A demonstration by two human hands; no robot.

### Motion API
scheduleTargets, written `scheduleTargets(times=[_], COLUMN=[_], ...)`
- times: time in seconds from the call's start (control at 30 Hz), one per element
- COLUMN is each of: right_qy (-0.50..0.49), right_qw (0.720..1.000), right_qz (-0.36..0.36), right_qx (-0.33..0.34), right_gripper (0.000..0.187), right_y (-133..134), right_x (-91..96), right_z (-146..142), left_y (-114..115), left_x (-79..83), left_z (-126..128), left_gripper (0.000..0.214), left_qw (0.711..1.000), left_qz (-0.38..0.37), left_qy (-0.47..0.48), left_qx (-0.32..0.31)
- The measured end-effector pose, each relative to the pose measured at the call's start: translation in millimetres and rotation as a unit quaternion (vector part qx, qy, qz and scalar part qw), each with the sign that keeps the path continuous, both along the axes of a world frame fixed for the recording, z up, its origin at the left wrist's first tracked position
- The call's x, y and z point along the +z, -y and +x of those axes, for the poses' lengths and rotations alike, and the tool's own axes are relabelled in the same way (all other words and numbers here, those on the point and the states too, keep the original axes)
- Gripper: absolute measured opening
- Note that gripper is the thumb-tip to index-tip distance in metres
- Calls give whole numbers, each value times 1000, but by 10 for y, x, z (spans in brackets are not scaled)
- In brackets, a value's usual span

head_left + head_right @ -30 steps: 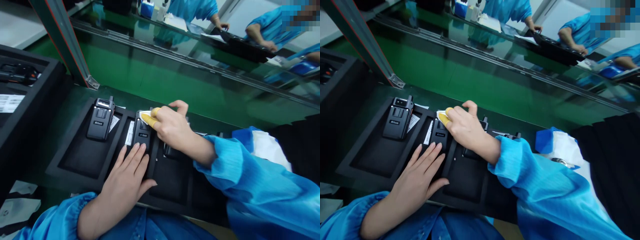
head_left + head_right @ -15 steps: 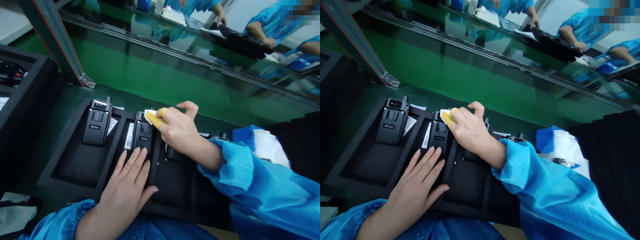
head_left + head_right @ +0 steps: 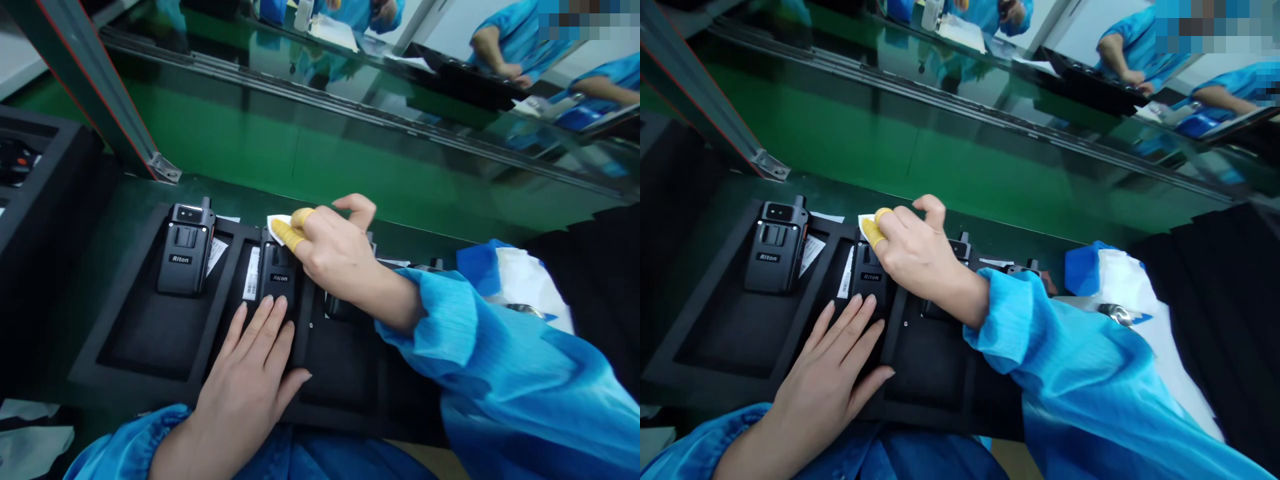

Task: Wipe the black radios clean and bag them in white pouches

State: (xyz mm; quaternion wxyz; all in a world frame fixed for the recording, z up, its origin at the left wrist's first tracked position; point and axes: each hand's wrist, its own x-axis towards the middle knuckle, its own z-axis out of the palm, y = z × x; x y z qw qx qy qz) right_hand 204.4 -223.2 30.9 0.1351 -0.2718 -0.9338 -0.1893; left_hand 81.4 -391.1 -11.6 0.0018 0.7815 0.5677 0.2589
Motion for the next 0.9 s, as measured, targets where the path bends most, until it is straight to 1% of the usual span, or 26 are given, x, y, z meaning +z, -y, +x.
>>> scheduleTargets(times=[0.07, 0.13, 0.27, 0.33, 0.43, 0.5, 0.57, 0.67, 0.77, 0.83, 0.9], right_qy=[0, 0, 3, -21, -49, -42, -23, -13, -25, -13, 10], right_qw=[1000, 1000, 998, 998, 998, 999, 999, 997, 992, 992, 993], right_qz=[2, 23, 26, 27, 16, 5, 10, 31, 36, 27, 18], right_qx=[17, 13, -50, -57, -22, 3, 27, 76, 117, 125, 115], right_gripper=[45, 45, 44, 40, 37, 36, 36, 37, 39, 38, 36], right_y=[-4, -12, 14, 78, 238, 345, 420, 453, 442, 438, 433], right_x=[-25, -54, -50, -17, 12, -8, -53, -120, -138, -126, -107], right_z=[-30, 37, 326, 439, 486, 440, 352, 189, 93, 121, 222], left_y=[0, -4, -15, -11, 13, 34, 48, 54, 48, 44, 42], left_x=[4, 11, 27, 39, 64, 79, 85, 79, 67, 60, 52], left_z=[4, 5, -3, -13, -37, -52, -63, -70, -70, -67, -61], left_gripper=[35, 35, 34, 32, 29, 28, 27, 28, 28, 28, 28], left_qw=[1000, 1000, 1000, 1000, 1000, 999, 1000, 1000, 1000, 1000, 1000], left_qz=[0, 0, -1, 0, 4, 1, -4, -4, 2, 0, -3], left_qy=[-3, -8, -8, 5, 28, 32, 26, 11, 3, 5, 12], left_qx=[4, 3, -8, -13, -9, -2, 1, 2, 4, 4, 3])
